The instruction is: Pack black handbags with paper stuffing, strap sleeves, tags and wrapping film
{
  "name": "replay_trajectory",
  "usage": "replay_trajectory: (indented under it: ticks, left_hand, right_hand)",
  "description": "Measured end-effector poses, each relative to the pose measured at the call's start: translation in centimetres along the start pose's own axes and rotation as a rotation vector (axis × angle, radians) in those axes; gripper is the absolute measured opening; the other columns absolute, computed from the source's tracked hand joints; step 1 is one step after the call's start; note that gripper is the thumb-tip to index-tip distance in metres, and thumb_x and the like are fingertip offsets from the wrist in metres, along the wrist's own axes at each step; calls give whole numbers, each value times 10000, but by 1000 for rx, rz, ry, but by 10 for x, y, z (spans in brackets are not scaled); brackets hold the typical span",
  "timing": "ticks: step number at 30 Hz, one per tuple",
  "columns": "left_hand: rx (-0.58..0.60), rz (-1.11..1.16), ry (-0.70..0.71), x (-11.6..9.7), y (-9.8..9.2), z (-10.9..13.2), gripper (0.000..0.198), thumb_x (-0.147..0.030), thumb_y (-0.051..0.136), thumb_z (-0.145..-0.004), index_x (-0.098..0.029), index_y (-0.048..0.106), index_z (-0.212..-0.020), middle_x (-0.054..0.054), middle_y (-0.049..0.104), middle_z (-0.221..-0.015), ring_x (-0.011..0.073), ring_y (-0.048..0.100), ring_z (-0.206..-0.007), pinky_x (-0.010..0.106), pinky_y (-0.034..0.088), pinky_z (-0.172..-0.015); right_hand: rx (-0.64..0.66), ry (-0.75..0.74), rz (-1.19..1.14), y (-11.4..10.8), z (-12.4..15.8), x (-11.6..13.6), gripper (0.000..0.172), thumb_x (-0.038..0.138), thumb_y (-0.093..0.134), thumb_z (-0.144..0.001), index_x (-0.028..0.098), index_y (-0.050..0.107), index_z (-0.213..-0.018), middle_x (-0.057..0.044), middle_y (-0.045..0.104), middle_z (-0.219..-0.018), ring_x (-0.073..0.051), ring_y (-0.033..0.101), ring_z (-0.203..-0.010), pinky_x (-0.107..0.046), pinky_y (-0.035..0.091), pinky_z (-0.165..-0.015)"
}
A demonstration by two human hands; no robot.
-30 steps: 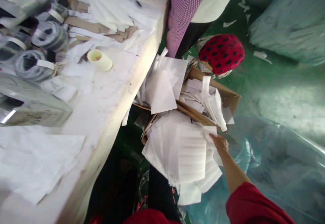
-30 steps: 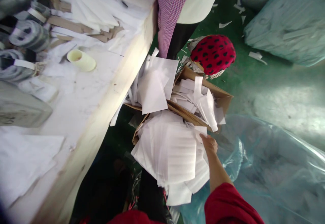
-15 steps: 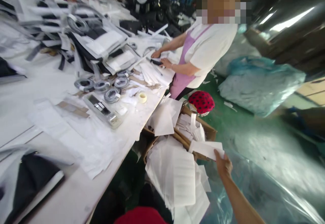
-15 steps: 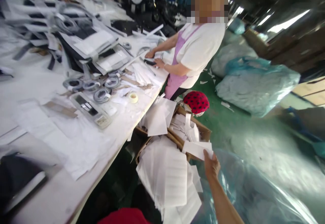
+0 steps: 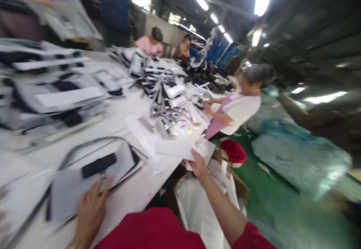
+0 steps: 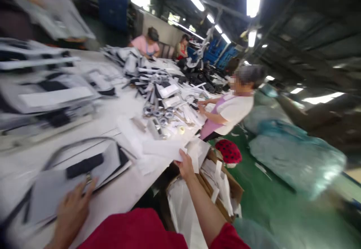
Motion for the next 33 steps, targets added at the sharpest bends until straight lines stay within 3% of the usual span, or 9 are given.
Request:
replay_trajectory:
  ticks: [3,8,14,17,22,25,29,31,33]
  left_hand:
    - [19,-99,-18,5,3,12,817,17,397,-790,-288,211,-1525,144,609,-1319,290,574,-1205,466,428,-986]
    - [101,-142,-83,14,24,18,718,14,379,-836,-293,346,-1484,135,560,-1375,277,490,-1295,476,357,-1052]
    - [100,-129,-93,13,27,23,693,-33,428,-869,-291,303,-1499,152,553,-1365,297,461,-1308,497,332,-1060]
    - [102,-112,-105,14,28,23,684,-42,435,-877,-300,304,-1497,149,547,-1365,295,447,-1318,501,330,-1066]
    - [105,-62,-151,15,33,23,666,-47,429,-890,-329,321,-1483,125,526,-1386,276,415,-1344,514,314,-1089]
    - [128,-61,-170,15,37,25,660,-57,437,-892,-336,326,-1480,118,511,-1404,274,406,-1348,516,304,-1097]
    - [153,-66,-167,14,37,25,662,-68,450,-890,-349,327,-1476,113,504,-1397,276,407,-1340,509,322,-1083]
    - [156,-52,-168,14,35,24,640,-84,462,-892,-342,348,-1467,117,493,-1398,279,404,-1332,510,330,-1077]
    - [155,-21,-172,15,33,23,603,-106,481,-894,-337,390,-1444,114,510,-1362,271,429,-1291,505,337,-1072]
  right_hand:
    - [74,116,6,84,4,-43,353,325,814,-633,213,621,-906,18,702,-796,-140,636,-643,-213,511,-458]
    - [197,254,56,206,-7,-108,273,261,759,-691,216,595,-904,36,691,-760,-117,630,-605,-199,521,-473]
    - [271,186,161,306,-43,-126,233,181,710,-717,212,537,-871,35,667,-835,-113,647,-722,-230,565,-608]
    - [294,172,270,318,-66,-127,238,132,699,-688,208,522,-828,19,652,-824,-135,645,-757,-264,570,-633]
    - [409,106,376,299,-64,-129,309,213,718,-658,250,541,-908,26,666,-847,-165,653,-768,-328,579,-684]
    - [651,-57,511,310,-22,-121,337,293,755,-653,247,582,-939,24,685,-863,-177,661,-779,-364,567,-757]
    - [1130,-395,699,341,60,-121,141,288,659,-788,229,610,-905,-40,721,-1018,-223,666,-1000,-451,488,-959]
    - [1367,-641,779,340,93,-130,95,208,578,-828,236,621,-909,-52,721,-1076,-228,635,-1105,-491,409,-1054]
    - [1536,-866,880,324,111,-147,230,103,503,-817,240,632,-950,-53,723,-1083,-222,612,-1155,-505,356,-1097]
Point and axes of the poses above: each hand's wrist, its own z-axis away from the middle knuckle, its own y-axis out of the palm, x = y × z, the point moved 9 cm from there along -z, towards the middle knuckle
